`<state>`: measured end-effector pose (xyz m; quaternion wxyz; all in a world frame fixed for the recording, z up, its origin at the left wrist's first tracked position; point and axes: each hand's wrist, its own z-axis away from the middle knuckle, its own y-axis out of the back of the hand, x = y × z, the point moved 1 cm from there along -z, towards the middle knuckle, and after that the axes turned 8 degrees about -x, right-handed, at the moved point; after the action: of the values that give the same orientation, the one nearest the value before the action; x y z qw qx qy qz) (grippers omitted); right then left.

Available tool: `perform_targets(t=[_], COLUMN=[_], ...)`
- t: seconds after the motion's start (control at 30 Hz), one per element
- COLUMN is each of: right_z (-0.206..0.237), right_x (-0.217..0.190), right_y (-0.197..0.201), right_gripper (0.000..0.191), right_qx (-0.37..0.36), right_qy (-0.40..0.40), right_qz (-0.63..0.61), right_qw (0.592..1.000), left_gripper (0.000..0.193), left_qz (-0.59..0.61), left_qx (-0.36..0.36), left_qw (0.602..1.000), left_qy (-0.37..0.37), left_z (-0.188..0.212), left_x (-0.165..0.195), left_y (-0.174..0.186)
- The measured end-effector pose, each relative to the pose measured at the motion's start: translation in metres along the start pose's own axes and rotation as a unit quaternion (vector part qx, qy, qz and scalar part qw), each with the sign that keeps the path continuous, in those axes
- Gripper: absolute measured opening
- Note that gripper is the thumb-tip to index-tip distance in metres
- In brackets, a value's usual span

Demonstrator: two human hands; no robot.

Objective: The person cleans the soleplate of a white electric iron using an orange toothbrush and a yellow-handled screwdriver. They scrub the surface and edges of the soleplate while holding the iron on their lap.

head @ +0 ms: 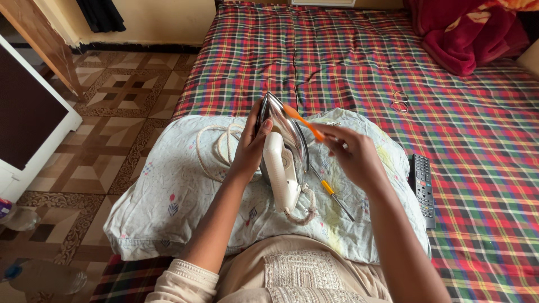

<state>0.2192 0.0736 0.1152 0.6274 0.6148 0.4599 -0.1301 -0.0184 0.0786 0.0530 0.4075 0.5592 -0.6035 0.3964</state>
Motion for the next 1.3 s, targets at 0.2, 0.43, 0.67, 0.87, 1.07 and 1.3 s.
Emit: perform_targets(t=[0.2, 0.43, 0.67, 0.87, 1.07, 1.3], right_z=[-0.018, 0.004, -0.005, 0.018, -0.001, -0.005], right_x=[-0.024, -0.012, -0.017, -0.01, -0.016, -0.009], right_y=[-0.001, 0.001, -0.006, 0.002, -0.008, -0.022], right_gripper=[0.037, 0.036, 0.042, 0.038, 0.043, 0.048], right_qx=[0.007, -0.015, 0.02, -0.011, 0.02, 0.015], right_qy=[0.084, 0.03, 0.107, 0.066, 0.121, 0.089], right_qz=[-0.006, -0.023, 0.041, 0.052, 0.068, 0.049], right_qw=[0.996, 0.999, 0.993, 0.996, 0.99, 0.995], left_gripper=[0.082, 0.081, 0.074, 0.067, 0.067, 0.065], left_qz=[0.012, -0.015, 0.022, 0.004, 0.011, 0.025], left_qx=[-0.006, 0.003, 0.002, 0.012, 0.009, 0.005], left_qw=[1.0, 1.0, 1.0, 1.0, 1.0, 0.999], left_qy=[0.007, 0.005, 0.01, 0.016, 0.022, 0.04], left_z=[0.001, -0.002, -0.003, -0.002, -0.001, -0.002], left_x=[0.0, -0.002, -0.003, 0.0, 0.001, -0.005], left_y=[0.0, -0.002, -0.002, -0.001, -0.002, 0.003])
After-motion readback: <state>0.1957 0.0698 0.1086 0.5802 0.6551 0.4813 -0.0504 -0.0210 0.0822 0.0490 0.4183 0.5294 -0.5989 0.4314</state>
